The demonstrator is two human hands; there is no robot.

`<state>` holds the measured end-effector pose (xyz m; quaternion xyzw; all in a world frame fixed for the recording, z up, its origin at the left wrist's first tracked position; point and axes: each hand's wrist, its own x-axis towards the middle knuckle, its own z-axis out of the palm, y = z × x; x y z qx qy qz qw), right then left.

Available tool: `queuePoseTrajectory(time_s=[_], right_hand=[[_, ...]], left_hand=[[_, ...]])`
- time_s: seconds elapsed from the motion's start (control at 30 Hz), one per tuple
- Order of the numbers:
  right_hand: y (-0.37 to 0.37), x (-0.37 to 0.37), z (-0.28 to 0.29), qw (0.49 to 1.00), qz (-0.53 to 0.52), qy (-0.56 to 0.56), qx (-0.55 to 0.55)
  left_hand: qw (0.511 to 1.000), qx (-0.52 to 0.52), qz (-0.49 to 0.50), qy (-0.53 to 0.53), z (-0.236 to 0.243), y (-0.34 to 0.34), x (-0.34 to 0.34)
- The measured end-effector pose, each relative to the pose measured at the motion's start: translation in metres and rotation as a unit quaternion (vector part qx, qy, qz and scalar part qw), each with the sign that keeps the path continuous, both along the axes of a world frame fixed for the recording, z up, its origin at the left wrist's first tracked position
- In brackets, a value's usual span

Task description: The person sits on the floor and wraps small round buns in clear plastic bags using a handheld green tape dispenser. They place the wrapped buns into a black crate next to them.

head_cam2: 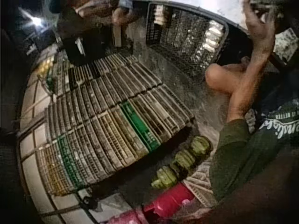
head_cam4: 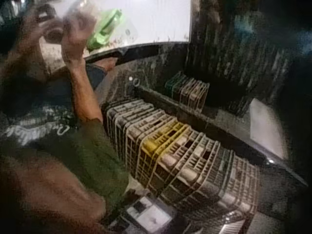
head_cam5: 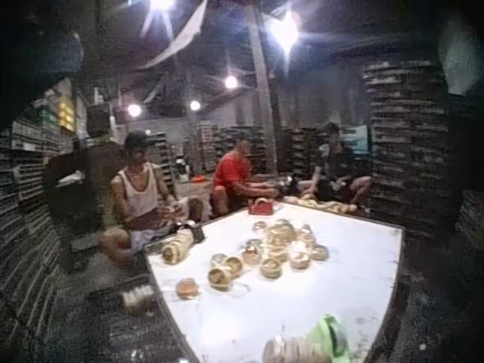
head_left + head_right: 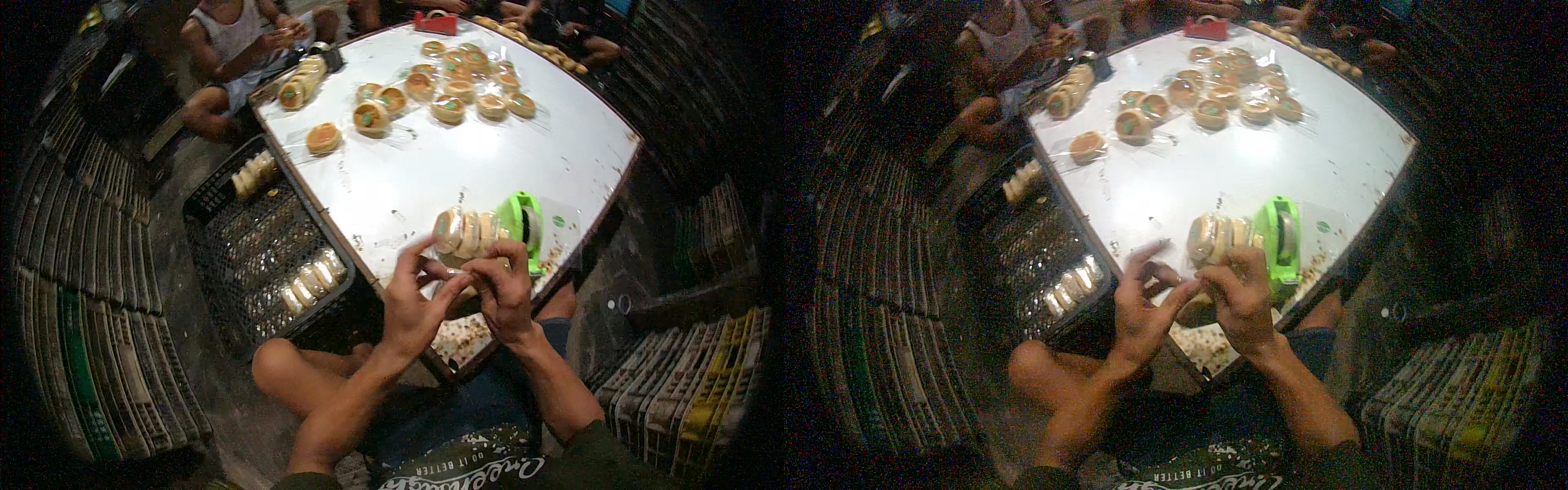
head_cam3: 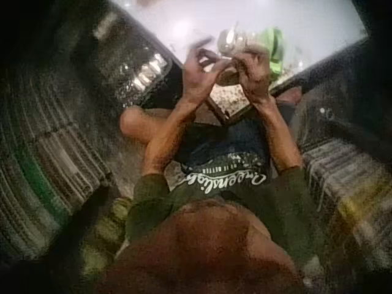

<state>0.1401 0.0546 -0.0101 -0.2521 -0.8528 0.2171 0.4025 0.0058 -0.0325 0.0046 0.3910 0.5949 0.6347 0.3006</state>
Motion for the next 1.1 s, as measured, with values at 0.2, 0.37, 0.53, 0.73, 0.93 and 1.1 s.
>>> queuePoseTrajectory(time_s=[0.2, 0.37, 0.53, 0.73, 0.93, 1.1], right_hand=[[0.013, 0.004, 0.01, 0.942, 0.044, 0.126, -0.308], [-0.026, -0.034, -0.01, 0.875, -0.058, 0.306, -0.37], [-0.03, -0.027, 0.001, 0.866, 0.011, 0.282, -0.412], [0.026, 0.042, -0.039, 0.949, -0.194, 0.12, -0.219], [0.09, 0.098, -0.11, 0.902, -0.323, -0.065, -0.277], [0.059, 0.087, -0.076, 0.92, -0.352, -0.053, -0.162]], left_hand=[[0.97, 0.02, 0.052, 0.238, -0.011, 0.008, -0.003], [0.975, -0.015, 0.098, -0.197, -0.038, 0.023, 0.012], [0.975, 0.031, 0.107, -0.191, -0.025, 0.025, 0.014], [0.987, 0.031, 0.1, -0.125, -0.026, 0.013, 0.003], [0.997, -0.019, -0.009, -0.073, -0.051, 0.027, 0.014], [0.996, -0.038, 0.037, -0.077, -0.052, 0.028, 0.003]])
